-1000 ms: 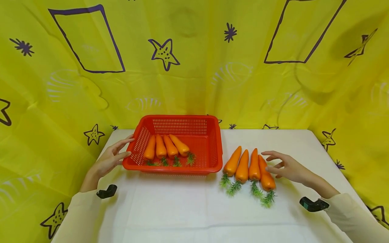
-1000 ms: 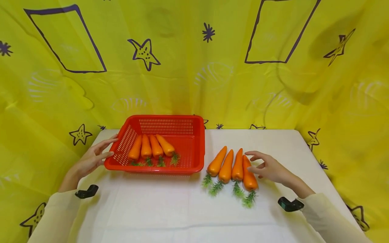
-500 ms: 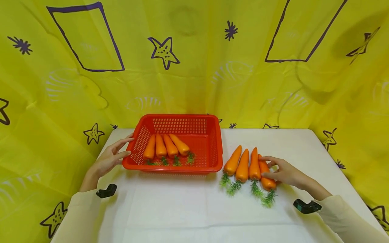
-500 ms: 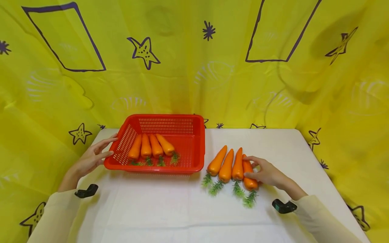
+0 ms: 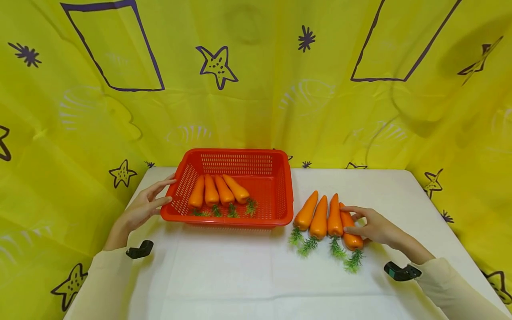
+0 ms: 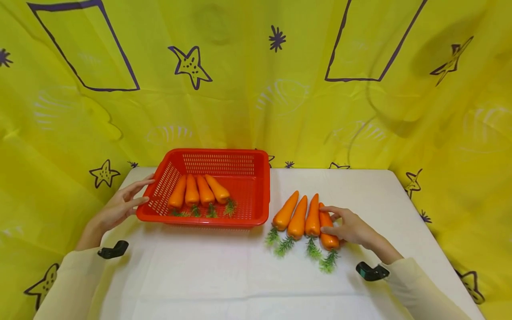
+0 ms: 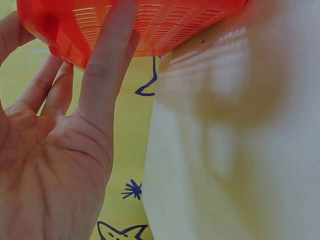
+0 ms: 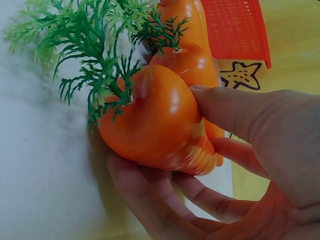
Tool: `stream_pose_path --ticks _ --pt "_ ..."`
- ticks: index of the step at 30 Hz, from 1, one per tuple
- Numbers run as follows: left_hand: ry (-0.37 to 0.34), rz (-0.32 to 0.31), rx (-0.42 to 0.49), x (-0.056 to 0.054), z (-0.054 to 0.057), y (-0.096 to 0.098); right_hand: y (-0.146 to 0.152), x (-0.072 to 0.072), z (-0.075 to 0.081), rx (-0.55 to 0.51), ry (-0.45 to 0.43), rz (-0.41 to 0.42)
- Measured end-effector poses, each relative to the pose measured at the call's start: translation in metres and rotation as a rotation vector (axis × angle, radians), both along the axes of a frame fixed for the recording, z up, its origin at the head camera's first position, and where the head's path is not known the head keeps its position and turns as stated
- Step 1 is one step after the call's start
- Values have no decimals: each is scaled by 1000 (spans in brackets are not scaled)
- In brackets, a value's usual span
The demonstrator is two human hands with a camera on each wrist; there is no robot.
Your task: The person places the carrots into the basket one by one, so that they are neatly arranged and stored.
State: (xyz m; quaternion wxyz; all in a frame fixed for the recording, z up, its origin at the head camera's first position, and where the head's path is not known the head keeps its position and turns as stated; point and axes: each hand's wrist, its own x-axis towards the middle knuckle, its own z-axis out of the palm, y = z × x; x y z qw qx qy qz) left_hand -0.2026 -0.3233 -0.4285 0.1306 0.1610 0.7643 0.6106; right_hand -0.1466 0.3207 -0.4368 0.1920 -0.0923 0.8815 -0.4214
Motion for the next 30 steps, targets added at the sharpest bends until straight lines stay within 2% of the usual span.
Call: stream_pose_path --ticks 5,12,19,25,30 --pt "-4 -1 0 0 1 1 -1 1 1 0 -15 -16" --pt "-6 -3 13 -1 1 1 0 1 6 -14 -30 6" --pt "0 -6 10 0 3 0 9 -1 14 -30 -97 21" --pt "-4 -2 2 1 1 -2 18 -5 30 -37 -87 75" --pt "-13 1 0 0 1 -3 26 -10 52 -47 -71 115"
